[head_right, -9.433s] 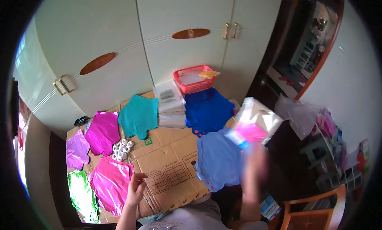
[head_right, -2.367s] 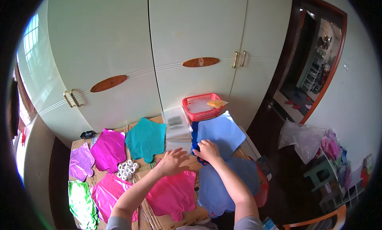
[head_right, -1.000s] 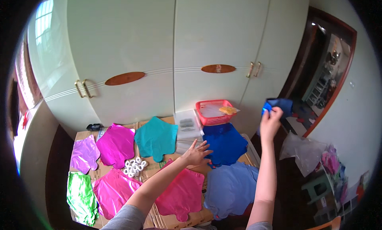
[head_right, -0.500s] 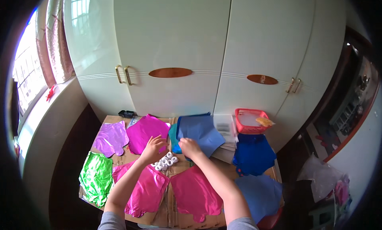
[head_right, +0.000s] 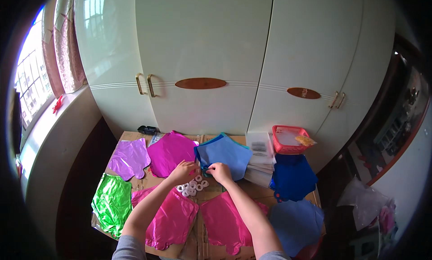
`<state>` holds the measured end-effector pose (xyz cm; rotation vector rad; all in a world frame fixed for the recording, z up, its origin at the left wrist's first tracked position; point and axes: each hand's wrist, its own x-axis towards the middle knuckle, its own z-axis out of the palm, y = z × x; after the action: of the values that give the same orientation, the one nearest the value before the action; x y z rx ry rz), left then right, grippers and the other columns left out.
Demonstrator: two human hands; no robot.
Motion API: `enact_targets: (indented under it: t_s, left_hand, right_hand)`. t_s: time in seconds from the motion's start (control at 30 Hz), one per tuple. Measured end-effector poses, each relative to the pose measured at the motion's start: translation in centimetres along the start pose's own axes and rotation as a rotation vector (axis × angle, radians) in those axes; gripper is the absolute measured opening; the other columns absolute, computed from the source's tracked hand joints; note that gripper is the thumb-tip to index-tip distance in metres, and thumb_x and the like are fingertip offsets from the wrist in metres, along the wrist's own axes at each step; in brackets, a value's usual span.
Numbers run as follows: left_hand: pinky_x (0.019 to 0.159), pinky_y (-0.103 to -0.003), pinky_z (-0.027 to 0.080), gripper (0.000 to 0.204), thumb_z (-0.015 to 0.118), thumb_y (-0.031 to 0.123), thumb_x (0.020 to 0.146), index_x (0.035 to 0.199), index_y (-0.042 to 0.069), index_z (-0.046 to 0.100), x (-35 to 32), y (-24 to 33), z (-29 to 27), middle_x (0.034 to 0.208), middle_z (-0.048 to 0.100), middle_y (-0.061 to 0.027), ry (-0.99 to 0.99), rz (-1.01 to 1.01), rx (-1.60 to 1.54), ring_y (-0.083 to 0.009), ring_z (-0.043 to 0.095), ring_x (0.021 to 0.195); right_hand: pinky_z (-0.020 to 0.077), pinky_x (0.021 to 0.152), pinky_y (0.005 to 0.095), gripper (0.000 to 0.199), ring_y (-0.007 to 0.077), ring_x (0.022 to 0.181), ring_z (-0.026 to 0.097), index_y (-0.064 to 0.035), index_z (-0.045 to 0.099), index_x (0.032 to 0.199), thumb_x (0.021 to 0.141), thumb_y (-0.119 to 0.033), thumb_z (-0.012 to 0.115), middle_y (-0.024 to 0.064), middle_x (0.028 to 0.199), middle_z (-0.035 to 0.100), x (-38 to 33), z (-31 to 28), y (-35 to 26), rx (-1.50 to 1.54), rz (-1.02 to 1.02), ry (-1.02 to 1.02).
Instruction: Folding colorful foil items and placing them into plastic bags with cardboard backing.
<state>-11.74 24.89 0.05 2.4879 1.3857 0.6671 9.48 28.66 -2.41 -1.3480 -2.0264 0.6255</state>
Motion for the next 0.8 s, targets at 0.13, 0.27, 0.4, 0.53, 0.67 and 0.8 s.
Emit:
enact_targets:
  t_s: [0.13,0.27,0.4,0.53,0.67,0.8]
  left_hand:
    - [0.098,-0.046,0.039,0.023,0.058,0.02,0.085,0.102,0.007,0.065,1.1,-0.3,1.7,0.109,0.064,-0.0081,0.06,0.059,-0.043,-0.0283,0.058,0.108]
    - [0.088,-0.041,0.043,0.018,0.059,0.02,0.084,0.097,0.011,0.067,2.4,0.8,1.0,0.102,0.065,-0.0058,0.098,0.064,0.054,-0.0247,0.059,0.1]
    - [0.081,-0.038,0.043,0.014,0.058,0.023,0.085,0.093,0.016,0.068,2.5,1.8,0.5,0.093,0.063,-0.0049,0.062,0.143,0.158,-0.0225,0.057,0.094]
    - [0.079,-0.038,0.042,0.019,0.057,0.03,0.084,0.089,0.017,0.069,2.2,1.3,1.5,0.089,0.059,-0.0025,0.01,0.031,0.329,-0.0219,0.055,0.094]
    - [0.08,-0.04,0.041,0.024,0.055,0.035,0.085,0.091,0.017,0.07,3.2,1.7,1.4,0.093,0.058,-0.0028,0.0,-0.025,0.341,-0.0221,0.053,0.098]
    - [0.087,-0.041,0.039,0.028,0.056,0.04,0.083,0.099,0.021,0.07,4.1,0.8,1.9,0.108,0.057,-0.0046,-0.01,-0.073,0.474,-0.0234,0.048,0.109]
  right_hand:
    - [0.0513,0.065,0.0343,0.031,0.0229,0.066,0.067,-0.0081,0.074,0.082,0.065,-0.032,0.082,0.011,0.072,0.069,0.3,0.2,0.2,0.092,0.113,0.01]
    - [0.0517,0.066,0.033,0.033,0.0222,0.069,0.068,-0.0068,0.074,0.082,0.064,-0.032,0.083,0.011,0.075,0.07,0.6,0.0,0.7,0.12,0.136,0.011]
    - [0.0519,0.067,0.0323,0.034,0.0216,0.071,0.068,-0.0062,0.073,0.083,0.064,-0.033,0.083,0.0115,0.077,0.071,0.6,0.2,1.3,0.135,0.139,0.027]
    - [0.0482,0.063,0.0285,0.03,0.0107,0.066,0.061,-0.0031,0.072,0.082,0.069,-0.028,0.083,0.0064,0.073,0.07,0.6,0.1,1.3,0.22,0.135,-0.002]
    - [0.0454,0.061,0.0266,0.025,0.0068,0.064,0.055,-0.0029,0.07,0.082,0.073,-0.025,0.08,0.0005,0.07,0.066,0.8,-0.4,1.8,0.359,0.157,-0.049]
    - [0.044,0.062,0.0248,0.022,0.0056,0.066,0.054,-0.0028,0.068,0.084,0.077,-0.021,0.078,-0.0013,0.072,0.065,1.0,0.2,2.3,0.399,0.135,-0.01]
